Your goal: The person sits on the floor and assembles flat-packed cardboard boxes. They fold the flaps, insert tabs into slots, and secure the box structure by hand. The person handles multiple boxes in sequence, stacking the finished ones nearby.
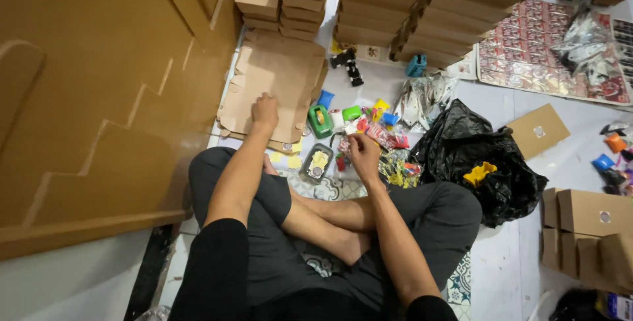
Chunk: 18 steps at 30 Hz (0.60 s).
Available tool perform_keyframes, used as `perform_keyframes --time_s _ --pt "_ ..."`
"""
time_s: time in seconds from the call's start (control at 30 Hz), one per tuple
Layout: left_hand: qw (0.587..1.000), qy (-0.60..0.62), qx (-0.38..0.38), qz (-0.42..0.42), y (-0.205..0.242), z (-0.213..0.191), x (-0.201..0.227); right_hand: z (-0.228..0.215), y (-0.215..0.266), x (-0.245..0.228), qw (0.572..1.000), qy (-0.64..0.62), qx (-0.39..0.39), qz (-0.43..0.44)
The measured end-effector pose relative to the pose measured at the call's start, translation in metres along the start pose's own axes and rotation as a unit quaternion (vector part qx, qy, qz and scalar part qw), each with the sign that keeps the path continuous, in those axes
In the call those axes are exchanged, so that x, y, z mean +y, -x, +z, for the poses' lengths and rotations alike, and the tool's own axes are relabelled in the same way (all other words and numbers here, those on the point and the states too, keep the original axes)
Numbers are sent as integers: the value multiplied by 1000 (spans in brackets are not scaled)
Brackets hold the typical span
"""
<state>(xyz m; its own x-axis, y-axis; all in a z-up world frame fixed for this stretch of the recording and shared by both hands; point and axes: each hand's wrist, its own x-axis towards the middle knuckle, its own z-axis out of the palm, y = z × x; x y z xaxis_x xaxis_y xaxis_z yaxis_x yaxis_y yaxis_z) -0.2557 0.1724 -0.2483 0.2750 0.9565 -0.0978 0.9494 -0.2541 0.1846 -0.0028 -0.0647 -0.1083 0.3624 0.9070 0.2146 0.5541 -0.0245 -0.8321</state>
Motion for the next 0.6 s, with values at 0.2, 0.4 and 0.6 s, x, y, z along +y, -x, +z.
perform_keyframes --time_s 0.2,0.4,0.6 --pt "998 56 -12 31 20 -6 26 1 0 1 1000 9 0 -17" --pt "991 12 -40 126 69 -26 63 0 2 3 1000 5 7 -23" --pt "990 82 -10 111 53 11 34 -2 3 2 1000 -1 12 -26"
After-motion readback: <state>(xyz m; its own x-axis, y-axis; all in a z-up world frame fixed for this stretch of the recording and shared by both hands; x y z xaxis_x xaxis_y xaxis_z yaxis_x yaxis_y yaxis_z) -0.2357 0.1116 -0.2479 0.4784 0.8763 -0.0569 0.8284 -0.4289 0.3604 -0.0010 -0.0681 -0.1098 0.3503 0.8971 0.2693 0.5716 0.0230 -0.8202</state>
